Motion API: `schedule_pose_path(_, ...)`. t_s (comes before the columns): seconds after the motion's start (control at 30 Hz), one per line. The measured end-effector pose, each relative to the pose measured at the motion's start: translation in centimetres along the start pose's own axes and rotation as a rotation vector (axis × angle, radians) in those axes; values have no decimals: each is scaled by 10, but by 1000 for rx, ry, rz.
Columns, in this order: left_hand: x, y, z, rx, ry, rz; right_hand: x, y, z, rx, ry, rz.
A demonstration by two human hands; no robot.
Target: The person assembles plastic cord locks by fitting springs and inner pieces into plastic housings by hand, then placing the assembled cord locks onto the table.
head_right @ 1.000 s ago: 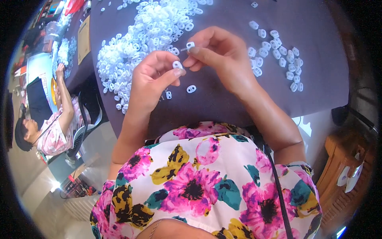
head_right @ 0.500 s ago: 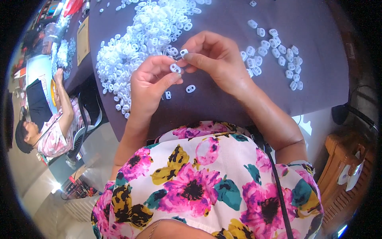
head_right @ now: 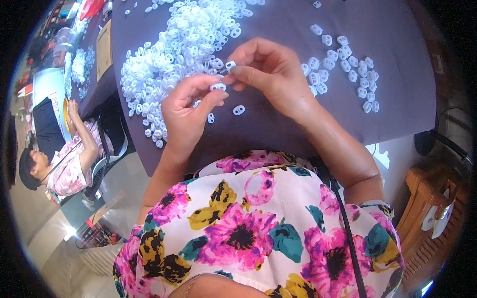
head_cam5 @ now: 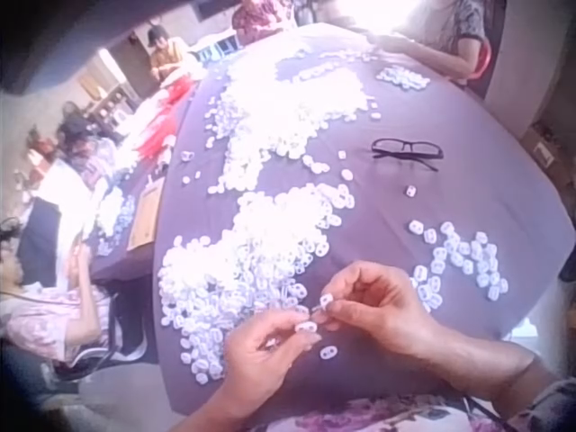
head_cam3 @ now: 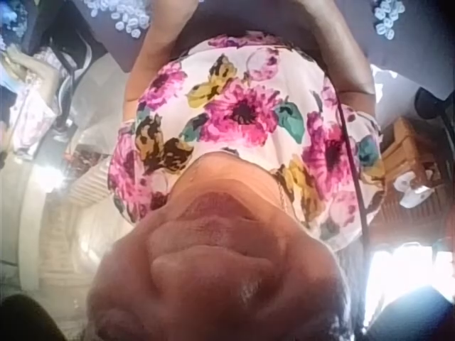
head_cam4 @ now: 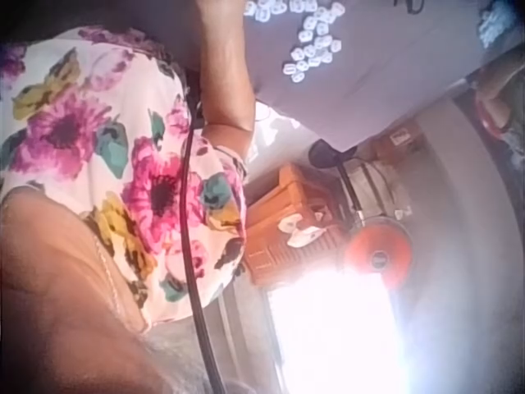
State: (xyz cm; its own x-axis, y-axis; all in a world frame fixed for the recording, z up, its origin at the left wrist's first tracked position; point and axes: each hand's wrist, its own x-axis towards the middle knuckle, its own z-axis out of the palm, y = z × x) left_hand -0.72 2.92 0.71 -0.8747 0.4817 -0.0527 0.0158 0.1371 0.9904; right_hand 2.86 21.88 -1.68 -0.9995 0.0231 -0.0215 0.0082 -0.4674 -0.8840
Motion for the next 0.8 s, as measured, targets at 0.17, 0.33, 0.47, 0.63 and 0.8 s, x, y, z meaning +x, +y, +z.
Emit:
schedule_pose_path(0.17,1,-2,-1,98,1,119,-2,-1,2,-25,-40,-16)
schedule_pose_path(0.33,0,-6,-1,64,37,111,-5,-2,7,-78,-39,-45)
schedule_pose_path(0.47,1,-6,1,-23,61,80,-6,-1,7,-187,-68,-59)
schedule_pose_path(0.63,0,-8,-1,39,57,130,-7,0,7,-229,-37,-55)
schedule_pose_path(0.8,-1,-8,-3,53,39,114,-7,-1,9,-251,-21,-39)
